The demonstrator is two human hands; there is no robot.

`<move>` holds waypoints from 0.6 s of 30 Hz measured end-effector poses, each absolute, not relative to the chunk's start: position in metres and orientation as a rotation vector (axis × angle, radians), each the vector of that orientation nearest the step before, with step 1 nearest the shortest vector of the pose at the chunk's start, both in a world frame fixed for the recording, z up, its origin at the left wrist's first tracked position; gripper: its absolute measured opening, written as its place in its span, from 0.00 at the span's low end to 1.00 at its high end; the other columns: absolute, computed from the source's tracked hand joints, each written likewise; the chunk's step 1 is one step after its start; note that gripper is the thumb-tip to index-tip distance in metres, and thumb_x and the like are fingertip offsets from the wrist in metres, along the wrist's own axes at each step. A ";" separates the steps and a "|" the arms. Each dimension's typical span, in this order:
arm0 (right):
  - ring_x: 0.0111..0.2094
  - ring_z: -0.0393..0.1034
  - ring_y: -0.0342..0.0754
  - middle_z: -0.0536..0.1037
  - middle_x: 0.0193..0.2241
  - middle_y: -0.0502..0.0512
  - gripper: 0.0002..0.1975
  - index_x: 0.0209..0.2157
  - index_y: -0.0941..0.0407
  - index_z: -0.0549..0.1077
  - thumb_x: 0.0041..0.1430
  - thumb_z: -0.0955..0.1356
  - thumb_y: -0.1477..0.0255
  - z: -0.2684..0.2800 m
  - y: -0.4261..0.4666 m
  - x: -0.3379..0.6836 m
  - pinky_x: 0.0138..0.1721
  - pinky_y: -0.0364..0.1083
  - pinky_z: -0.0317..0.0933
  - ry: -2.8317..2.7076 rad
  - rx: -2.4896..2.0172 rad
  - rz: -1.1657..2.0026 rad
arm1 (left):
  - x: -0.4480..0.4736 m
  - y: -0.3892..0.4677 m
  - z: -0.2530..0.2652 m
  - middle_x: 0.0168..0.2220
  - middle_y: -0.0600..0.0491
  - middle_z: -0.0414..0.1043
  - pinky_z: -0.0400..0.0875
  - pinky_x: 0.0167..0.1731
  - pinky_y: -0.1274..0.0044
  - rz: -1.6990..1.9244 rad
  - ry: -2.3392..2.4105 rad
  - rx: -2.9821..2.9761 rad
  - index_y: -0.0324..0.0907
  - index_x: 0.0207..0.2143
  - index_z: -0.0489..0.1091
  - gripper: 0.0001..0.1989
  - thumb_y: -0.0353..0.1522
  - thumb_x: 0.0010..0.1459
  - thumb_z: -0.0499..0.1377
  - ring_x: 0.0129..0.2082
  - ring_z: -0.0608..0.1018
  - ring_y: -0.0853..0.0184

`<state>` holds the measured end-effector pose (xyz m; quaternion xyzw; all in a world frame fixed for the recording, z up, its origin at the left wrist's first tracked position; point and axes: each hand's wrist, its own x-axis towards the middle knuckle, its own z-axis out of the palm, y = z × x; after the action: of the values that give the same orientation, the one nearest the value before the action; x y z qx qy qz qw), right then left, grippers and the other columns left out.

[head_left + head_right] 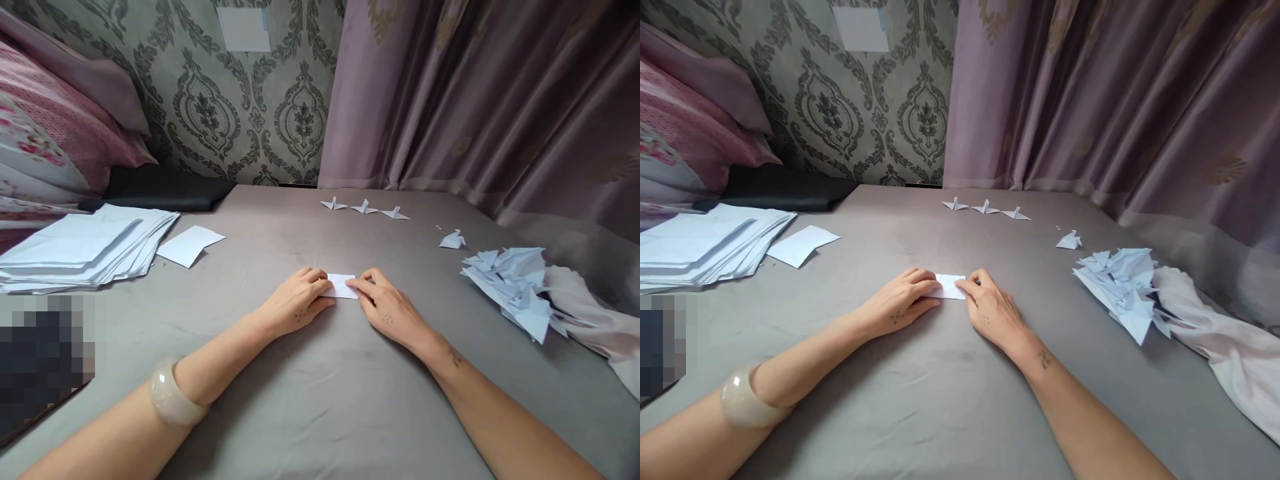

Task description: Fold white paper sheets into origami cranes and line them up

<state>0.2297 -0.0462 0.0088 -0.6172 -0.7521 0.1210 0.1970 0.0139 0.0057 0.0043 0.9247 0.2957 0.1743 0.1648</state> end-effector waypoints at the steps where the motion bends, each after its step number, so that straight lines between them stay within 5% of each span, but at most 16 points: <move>1: 0.31 0.67 0.43 0.70 0.44 0.53 0.18 0.47 0.46 0.72 0.60 0.59 0.75 0.008 -0.047 0.228 0.29 0.43 0.57 -2.124 -1.743 0.288 | 0.014 0.007 0.004 0.45 0.45 0.67 0.65 0.43 0.71 0.508 0.855 2.617 0.42 0.46 0.69 0.15 0.38 0.63 0.50 0.42 0.68 0.61; 8: 0.34 0.69 0.45 0.73 0.41 0.54 0.17 0.43 0.53 0.73 0.56 0.58 0.78 0.003 -0.042 0.223 0.34 0.43 0.61 -1.872 -1.642 0.238 | 0.022 0.009 0.009 0.38 0.46 0.71 0.63 0.42 0.71 0.618 0.903 2.561 0.41 0.37 0.73 0.16 0.38 0.64 0.48 0.38 0.70 0.62; 12: 0.36 0.70 0.46 0.74 0.38 0.55 0.16 0.42 0.55 0.69 0.54 0.58 0.80 0.007 -0.042 0.224 0.36 0.44 0.64 -1.604 -1.477 0.169 | 0.025 0.003 0.018 0.30 0.50 0.71 0.64 0.32 0.76 0.982 1.108 1.806 0.39 0.34 0.72 0.15 0.41 0.60 0.52 0.30 0.71 0.67; 18: 0.44 0.67 0.48 0.70 0.45 0.56 0.25 0.50 0.52 0.64 0.50 0.60 0.83 0.012 -0.051 0.220 0.45 0.47 0.64 -1.776 -1.394 0.124 | 0.030 -0.004 0.012 0.28 0.54 0.72 0.63 0.24 0.80 0.970 1.053 0.993 0.40 0.41 0.67 0.19 0.34 0.45 0.65 0.22 0.71 0.73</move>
<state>0.2195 -0.0515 0.0123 -0.5576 -0.7106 0.0496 0.4263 0.0295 -0.0037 0.0118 0.4360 0.4623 0.4261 0.6439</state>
